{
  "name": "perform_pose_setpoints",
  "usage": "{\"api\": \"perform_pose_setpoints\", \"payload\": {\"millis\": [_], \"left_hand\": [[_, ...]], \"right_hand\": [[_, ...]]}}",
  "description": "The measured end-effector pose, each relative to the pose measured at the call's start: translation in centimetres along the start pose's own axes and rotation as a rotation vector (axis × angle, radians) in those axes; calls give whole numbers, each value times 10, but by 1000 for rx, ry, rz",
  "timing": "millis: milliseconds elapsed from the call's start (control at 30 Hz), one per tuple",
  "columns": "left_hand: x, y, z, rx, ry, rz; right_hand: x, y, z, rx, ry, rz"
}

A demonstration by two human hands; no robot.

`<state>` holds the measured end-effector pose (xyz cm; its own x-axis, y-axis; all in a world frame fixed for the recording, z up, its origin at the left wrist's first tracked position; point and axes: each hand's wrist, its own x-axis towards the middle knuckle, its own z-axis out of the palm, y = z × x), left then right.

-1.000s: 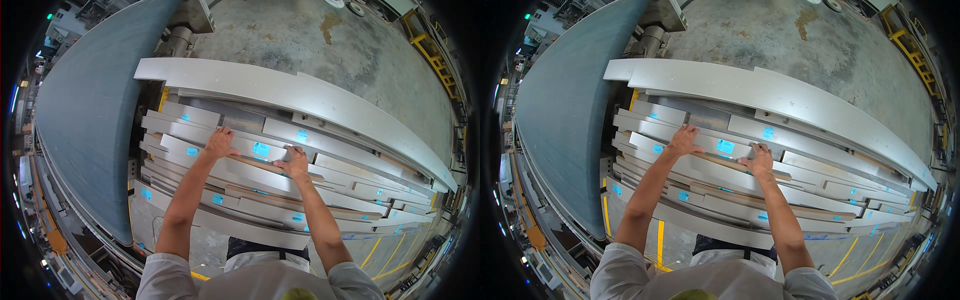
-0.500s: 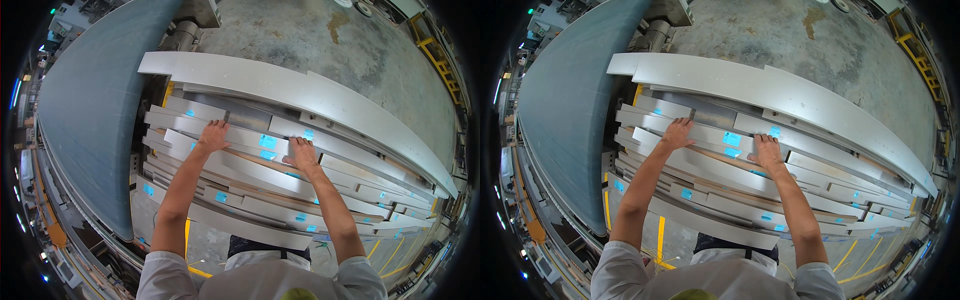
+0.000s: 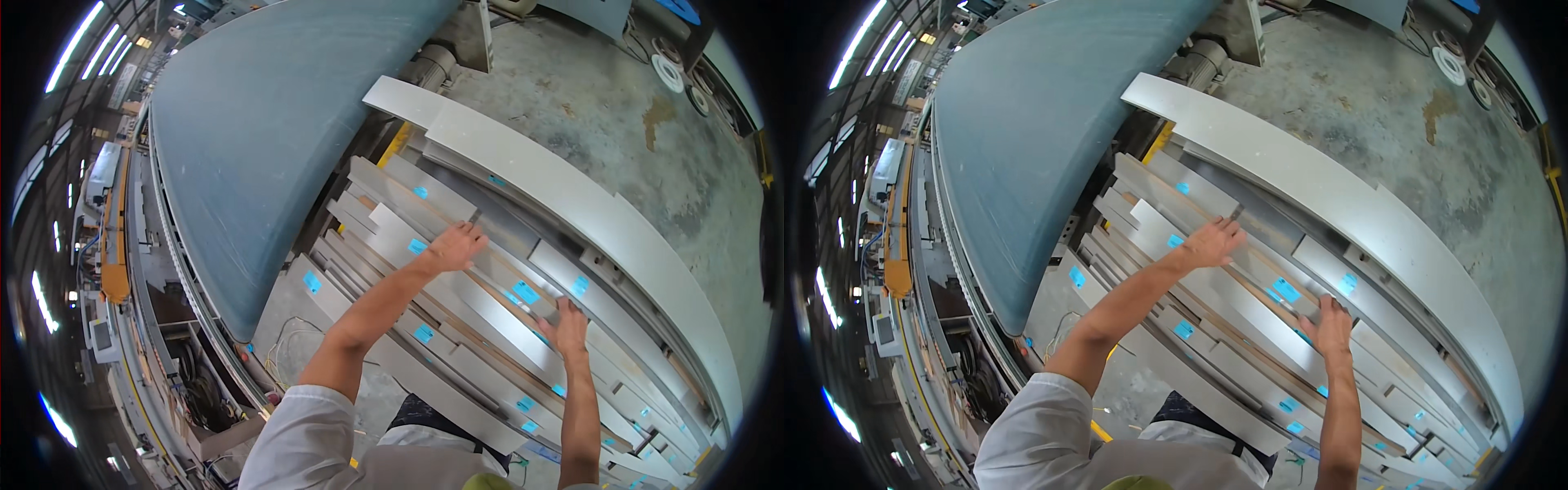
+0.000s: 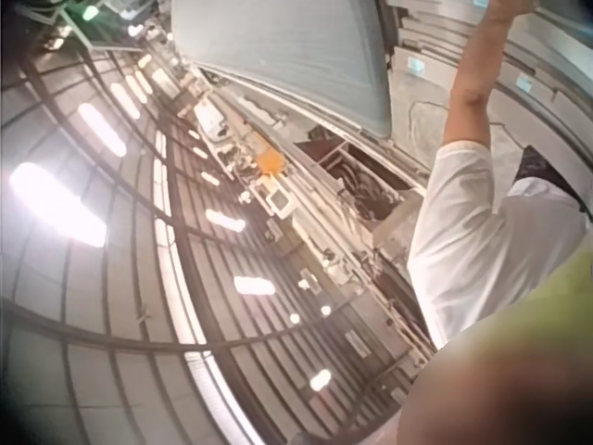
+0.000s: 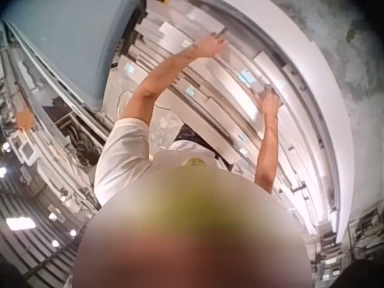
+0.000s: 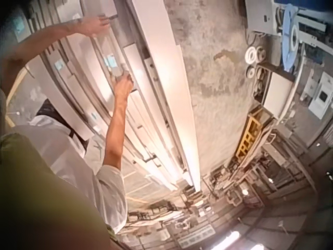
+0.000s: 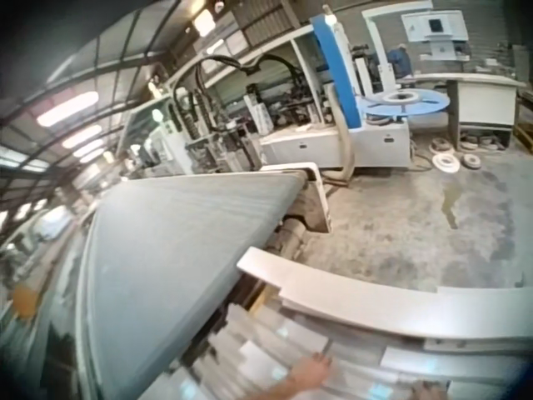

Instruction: Handling, sorting, and stacking wood laminate strips and panels on a production floor assembly line.

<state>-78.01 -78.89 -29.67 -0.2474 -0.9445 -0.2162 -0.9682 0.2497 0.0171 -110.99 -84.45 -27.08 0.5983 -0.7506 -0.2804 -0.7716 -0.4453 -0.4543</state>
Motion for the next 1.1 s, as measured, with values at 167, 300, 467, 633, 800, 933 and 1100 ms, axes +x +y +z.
{"api": "perform_pose_setpoints", "payload": {"millis": [167, 300, 467, 633, 800, 933, 1100], "left_hand": [[-12, 47, -54, -142, 167, 160], [-46, 98, -87, -254, 111, 197], [-78, 133, -49, -434, 16, 238], [-94, 137, -27, -385, 51, 254], [-77, 114, -26, -467, 270, 106], [-2, 57, 2, -154, 300, -89], [21, 22, 13, -65, -123, -218]], "right_hand": [[-49, -3, -58, -133, -30, -56], [-93, 10, -71, -94, -144, -59], [-158, 33, -27, -34, -258, -46], [-157, 22, -5, -89, -87, -221], [-91, 20, -13, 120, 224, -92], [-16, 45, 23, -41, 278, -152], [9, 11, 31, 30, -63, 493]]}}
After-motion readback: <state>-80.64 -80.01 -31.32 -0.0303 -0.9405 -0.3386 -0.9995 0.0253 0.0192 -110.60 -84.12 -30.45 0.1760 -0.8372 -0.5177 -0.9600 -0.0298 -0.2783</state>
